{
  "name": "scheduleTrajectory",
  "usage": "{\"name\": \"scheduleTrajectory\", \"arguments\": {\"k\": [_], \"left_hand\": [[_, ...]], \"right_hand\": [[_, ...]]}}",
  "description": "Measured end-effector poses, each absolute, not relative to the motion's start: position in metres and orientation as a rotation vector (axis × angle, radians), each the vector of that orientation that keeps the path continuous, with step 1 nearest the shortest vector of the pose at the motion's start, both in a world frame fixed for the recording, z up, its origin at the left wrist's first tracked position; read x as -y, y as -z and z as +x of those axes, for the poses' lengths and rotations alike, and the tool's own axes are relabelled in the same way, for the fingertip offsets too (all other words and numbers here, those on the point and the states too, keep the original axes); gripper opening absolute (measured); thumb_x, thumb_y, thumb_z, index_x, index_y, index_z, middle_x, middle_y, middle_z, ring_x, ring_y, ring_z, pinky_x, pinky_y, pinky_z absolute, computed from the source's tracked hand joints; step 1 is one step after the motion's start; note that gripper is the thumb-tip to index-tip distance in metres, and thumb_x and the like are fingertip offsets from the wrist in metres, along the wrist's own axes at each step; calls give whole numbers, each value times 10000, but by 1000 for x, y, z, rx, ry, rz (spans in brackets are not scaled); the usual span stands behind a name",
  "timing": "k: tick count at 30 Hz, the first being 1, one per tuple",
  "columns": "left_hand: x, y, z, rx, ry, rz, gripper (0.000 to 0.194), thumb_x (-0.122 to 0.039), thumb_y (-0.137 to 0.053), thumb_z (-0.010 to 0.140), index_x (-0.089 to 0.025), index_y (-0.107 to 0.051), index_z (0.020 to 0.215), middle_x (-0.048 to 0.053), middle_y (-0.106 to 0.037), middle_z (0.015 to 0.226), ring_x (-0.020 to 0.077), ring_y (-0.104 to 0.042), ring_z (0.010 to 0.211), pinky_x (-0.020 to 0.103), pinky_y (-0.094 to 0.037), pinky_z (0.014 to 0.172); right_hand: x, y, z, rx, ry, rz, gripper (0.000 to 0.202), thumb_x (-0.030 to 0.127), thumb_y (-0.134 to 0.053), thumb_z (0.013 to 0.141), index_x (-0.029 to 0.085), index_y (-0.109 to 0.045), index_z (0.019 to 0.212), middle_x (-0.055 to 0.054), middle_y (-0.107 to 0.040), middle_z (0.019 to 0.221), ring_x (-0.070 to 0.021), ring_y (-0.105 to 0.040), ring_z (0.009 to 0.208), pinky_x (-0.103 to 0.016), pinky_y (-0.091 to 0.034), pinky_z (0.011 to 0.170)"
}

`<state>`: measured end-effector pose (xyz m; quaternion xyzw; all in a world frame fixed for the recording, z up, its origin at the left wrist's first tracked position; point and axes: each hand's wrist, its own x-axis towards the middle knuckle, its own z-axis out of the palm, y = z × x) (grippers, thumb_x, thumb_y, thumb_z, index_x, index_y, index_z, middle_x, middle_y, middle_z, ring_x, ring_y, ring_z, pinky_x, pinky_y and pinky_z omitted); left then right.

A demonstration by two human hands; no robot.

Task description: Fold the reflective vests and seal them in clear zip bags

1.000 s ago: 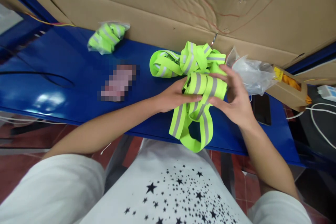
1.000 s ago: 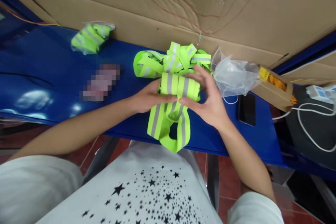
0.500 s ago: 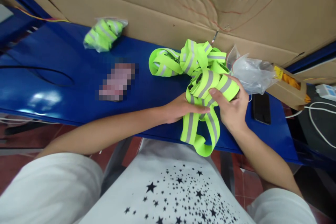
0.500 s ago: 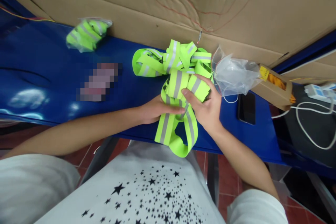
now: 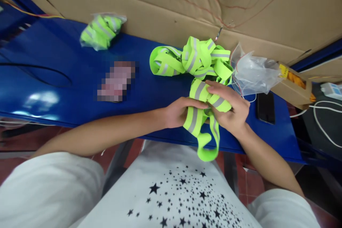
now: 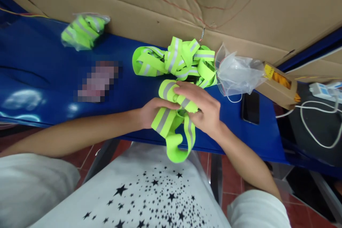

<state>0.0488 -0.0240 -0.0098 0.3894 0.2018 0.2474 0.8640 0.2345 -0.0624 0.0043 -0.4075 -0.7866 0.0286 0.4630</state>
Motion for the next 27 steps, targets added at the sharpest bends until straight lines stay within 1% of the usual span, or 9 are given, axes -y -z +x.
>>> {"name": "scheduleTrajectory", "arguments": {"k": [3,5,8,11,13,15,17,21,27], "left_hand": [[23,5,44,-321,-383,766,394,-481,-889,667,-221,-787,945,90,-801,921,352,-755,1063,480,-628,899],[22,4,42,-236,-340,792,596,-661,-898,617,-246,-780,1028,101,-805,1024,379,-724,1173,488,-616,908],[20,5,42,-200,-339,813,743,-836,-837,578,-266,-770,1050,104,-802,1051,382,-722,1181,490,-610,888],[19,7,43,-277,-350,792,569,-685,-868,627,-242,-772,971,97,-803,962,353,-754,1062,464,-611,848],[17,7,42,-322,-350,778,441,-517,-862,655,-221,-768,968,92,-800,923,327,-759,985,447,-605,836],[14,6,42,-347,-370,799,418,-362,-850,647,-202,-754,1021,84,-795,911,302,-756,935,420,-595,822],[12,3,41,-372,-417,846,471,-237,-849,613,-186,-728,1065,70,-780,897,265,-745,870,385,-584,797],[15,-3,38,-472,-513,914,648,-80,-827,530,-184,-661,1148,1,-706,833,186,-685,750,321,-552,720],[19,0,38,-496,-536,880,983,13,-753,513,-270,-448,1403,19,-689,1042,246,-703,958,363,-553,787]], "right_hand": [[62,-7,239,2030,-39,-867,324,187,-567,1010,313,-712,1271,-48,-757,1318,-276,-733,1235,-498,-631,1017],[61,-12,244,2102,-62,-830,289,219,-571,1023,330,-728,1240,-30,-764,1303,-261,-734,1225,-494,-607,1035],[59,-23,251,2209,-141,-882,227,373,-595,1041,346,-746,1208,-23,-763,1290,-264,-707,1258,-505,-555,1089],[56,-36,261,2296,-308,-872,316,514,-685,986,318,-730,1230,-49,-744,1315,-270,-672,1306,-491,-524,1132],[53,-42,269,2402,-522,-812,431,546,-725,952,294,-695,1301,-80,-680,1429,-271,-629,1373,-469,-525,1151],[49,-43,275,2440,-723,-786,552,589,-696,957,286,-628,1414,-107,-577,1560,-282,-561,1458,-470,-524,1168],[46,-38,276,2292,-812,-869,672,640,-665,958,299,-535,1522,-108,-501,1633,-295,-517,1501,-484,-513,1186],[45,-24,266,1925,-1080,-1115,836,571,-823,857,333,-483,1582,-62,-555,1601,-321,-582,1437,-491,-519,1184],[48,-22,258,1751,-1351,-1131,915,412,-952,731,358,-549,1551,-8,-577,1591,-340,-568,1456,-548,-457,1251]]}}
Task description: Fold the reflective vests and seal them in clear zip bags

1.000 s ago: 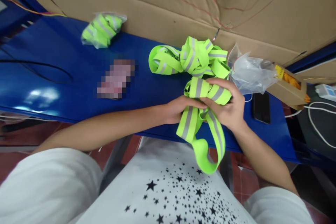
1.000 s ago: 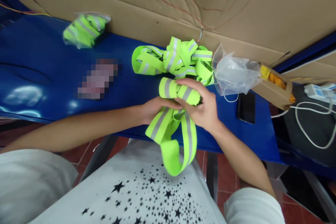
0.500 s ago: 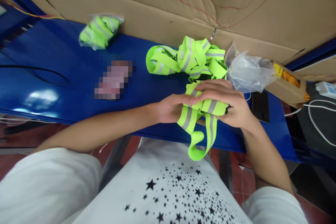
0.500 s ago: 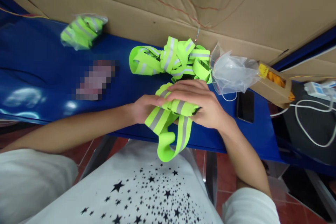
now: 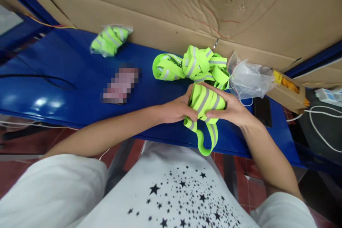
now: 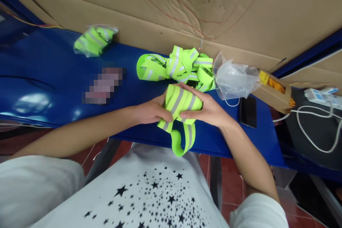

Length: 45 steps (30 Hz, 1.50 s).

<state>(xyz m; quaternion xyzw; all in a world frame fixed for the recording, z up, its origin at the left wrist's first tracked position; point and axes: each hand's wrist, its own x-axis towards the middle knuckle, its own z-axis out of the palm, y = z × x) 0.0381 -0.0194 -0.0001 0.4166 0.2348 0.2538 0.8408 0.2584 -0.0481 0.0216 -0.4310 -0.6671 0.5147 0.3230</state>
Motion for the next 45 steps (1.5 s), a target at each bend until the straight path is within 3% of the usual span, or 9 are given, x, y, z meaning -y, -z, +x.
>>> {"name": "scheduleTrajectory", "arguments": {"k": [5,10,14,21,28,33,36,41,45], "left_hand": [[5,9,45,-502,-564,773,927,34,-769,501,-285,-519,1334,-18,-696,1003,201,-699,875,330,-548,756],[4,14,52,-364,-480,574,309,-112,-748,653,-166,-727,957,14,-721,823,151,-653,730,312,-549,737],[12,18,51,-292,-423,561,170,-152,-720,703,-159,-753,870,32,-754,785,182,-701,749,321,-561,785],[16,18,51,-377,-287,692,325,-131,-776,643,-162,-755,966,46,-756,868,168,-694,737,305,-555,706],[6,13,47,-584,-355,1072,115,-182,-792,754,-114,-733,826,40,-689,802,90,-581,655,225,-428,593],[3,17,45,-452,-408,1021,191,-198,-844,730,-130,-751,883,47,-722,820,141,-657,741,288,-515,712],[6,16,45,-355,-496,846,328,-163,-912,642,-161,-738,920,32,-739,894,164,-693,847,321,-544,829],[17,6,44,-265,-617,748,491,-152,-959,582,-238,-726,1006,-16,-714,946,163,-685,947,283,-521,843],[20,2,44,-204,-647,795,489,-375,-996,635,-263,-736,1034,6,-724,981,214,-694,1058,315,-528,903]], "right_hand": [[46,-5,247,1451,-1276,-1230,815,467,-986,644,262,-683,1372,-50,-767,1300,-333,-738,1184,-541,-605,1072],[45,-1,240,1421,-886,-1259,693,503,-970,649,262,-707,1243,-21,-791,1156,-309,-752,1095,-513,-632,1014],[52,-5,237,1510,-733,-1246,609,460,-934,711,280,-715,1250,-23,-767,1240,-341,-722,1189,-547,-604,1072],[56,-4,238,1538,-786,-1269,615,496,-928,713,278,-716,1248,-14,-791,1112,-287,-764,995,-493,-673,896],[52,-17,252,1687,-591,-1283,611,507,-921,734,258,-719,1254,-26,-788,1162,-275,-757,1040,-455,-656,921],[64,-12,236,1946,-90,-1168,417,300,-751,925,260,-681,1334,-63,-761,1224,-265,-741,1122,-440,-640,998],[67,-2,231,2063,185,-1001,487,148,-595,979,302,-616,1441,-71,-725,1297,-260,-697,1267,-436,-612,1091],[64,6,236,2099,161,-1119,425,250,-576,1029,410,-658,1415,-31,-697,1379,-320,-568,1455,-562,-482,1258],[64,7,232,2128,-49,-1237,425,285,-583,1039,471,-653,1414,18,-654,1473,-338,-475,1536,-618,-339,1334]]}}
